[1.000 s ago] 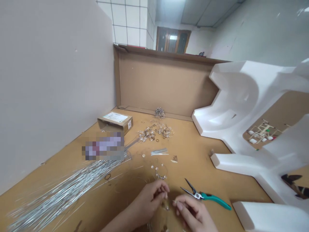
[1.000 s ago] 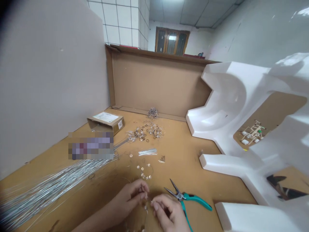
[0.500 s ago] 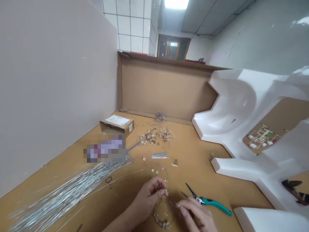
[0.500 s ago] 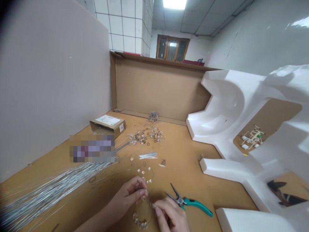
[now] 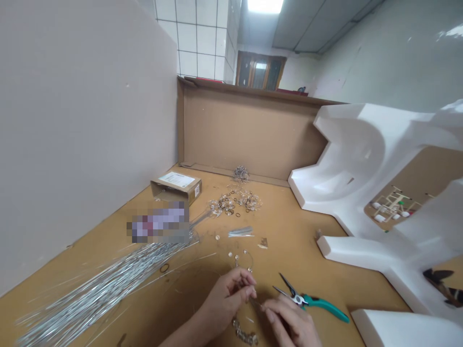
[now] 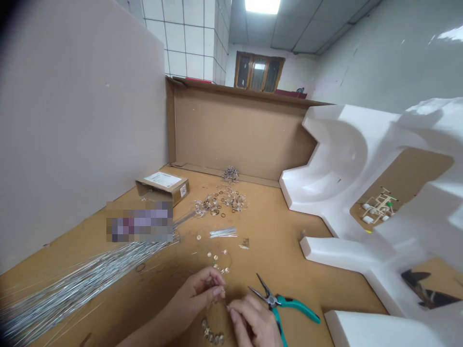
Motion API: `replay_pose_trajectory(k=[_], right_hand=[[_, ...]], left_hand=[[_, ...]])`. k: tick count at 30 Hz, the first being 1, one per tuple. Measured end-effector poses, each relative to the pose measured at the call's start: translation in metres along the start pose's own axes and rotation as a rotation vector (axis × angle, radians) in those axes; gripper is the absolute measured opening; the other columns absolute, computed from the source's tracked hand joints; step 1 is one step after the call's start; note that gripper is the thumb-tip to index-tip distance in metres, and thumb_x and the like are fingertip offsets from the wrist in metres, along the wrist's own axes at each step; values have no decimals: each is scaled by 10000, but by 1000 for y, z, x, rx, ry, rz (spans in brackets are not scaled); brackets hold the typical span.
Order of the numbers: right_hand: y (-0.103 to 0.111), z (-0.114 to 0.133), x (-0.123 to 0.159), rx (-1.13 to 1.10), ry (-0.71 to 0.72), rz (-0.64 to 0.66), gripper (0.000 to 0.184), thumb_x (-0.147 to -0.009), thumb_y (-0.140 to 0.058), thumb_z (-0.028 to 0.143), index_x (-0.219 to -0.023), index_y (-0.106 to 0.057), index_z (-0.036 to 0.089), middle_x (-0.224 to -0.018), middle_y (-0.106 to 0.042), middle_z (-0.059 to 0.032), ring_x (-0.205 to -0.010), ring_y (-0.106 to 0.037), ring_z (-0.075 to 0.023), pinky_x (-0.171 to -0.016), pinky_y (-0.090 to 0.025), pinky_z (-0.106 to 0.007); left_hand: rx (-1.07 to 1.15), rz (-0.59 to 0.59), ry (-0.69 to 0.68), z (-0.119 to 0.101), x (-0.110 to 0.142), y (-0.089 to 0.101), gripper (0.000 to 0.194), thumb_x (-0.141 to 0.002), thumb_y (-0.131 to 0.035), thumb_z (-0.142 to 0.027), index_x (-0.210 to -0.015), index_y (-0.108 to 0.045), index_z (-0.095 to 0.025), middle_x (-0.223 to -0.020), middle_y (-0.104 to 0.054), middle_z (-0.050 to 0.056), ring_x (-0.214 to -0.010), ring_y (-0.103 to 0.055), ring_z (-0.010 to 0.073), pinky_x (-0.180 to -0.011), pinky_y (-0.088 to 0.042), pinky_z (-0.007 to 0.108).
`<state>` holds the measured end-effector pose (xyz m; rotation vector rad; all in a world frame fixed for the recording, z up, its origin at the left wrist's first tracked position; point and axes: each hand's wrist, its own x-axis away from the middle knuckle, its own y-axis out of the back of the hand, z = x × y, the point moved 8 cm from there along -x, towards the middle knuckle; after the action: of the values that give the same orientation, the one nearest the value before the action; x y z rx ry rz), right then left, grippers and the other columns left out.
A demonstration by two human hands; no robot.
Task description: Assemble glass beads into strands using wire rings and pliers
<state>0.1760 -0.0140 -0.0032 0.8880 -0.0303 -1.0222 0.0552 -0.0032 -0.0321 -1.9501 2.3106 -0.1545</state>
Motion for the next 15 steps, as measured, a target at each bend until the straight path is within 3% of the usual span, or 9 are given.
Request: replay_pose_trajectory(k=[4, 7, 15], right_hand=[[3, -20, 5, -257, -278, -34, 237, -791, -472, 383, -734, -617, 204, -553, -531, -7, -522, -490, -121, -490, -378, -205], [-3, -33, 14, -538, -502, -49, 329, -754, -491, 486, -748, -606, 177, -521, -473, 21, -409, -377, -70, -392, -277, -185], [-11, -37, 14, -744, -567, -66, 308, -698, -586, 464, -725, -604, 158, -545, -504, 26, -383, -331, -33, -380, -225, -174]], left_hand=[[-89, 2, 12, -3, 2, 0, 112, -744, -524, -262, -740, -567, -159, -652, -542, -20, -559, -425, 88, -563, -348, 207], [-190, 27, -25, -8, 4, -3, 166, -755, -501, -275, -724, -618, -161, -667, -518, -11, -588, -441, 97, -568, -351, 207], [-238, 103, -45, -7, 5, -13, 217, -721, -559, -347, -709, -645, -149, -677, -527, 4, -631, -462, 112, -609, -360, 215]])
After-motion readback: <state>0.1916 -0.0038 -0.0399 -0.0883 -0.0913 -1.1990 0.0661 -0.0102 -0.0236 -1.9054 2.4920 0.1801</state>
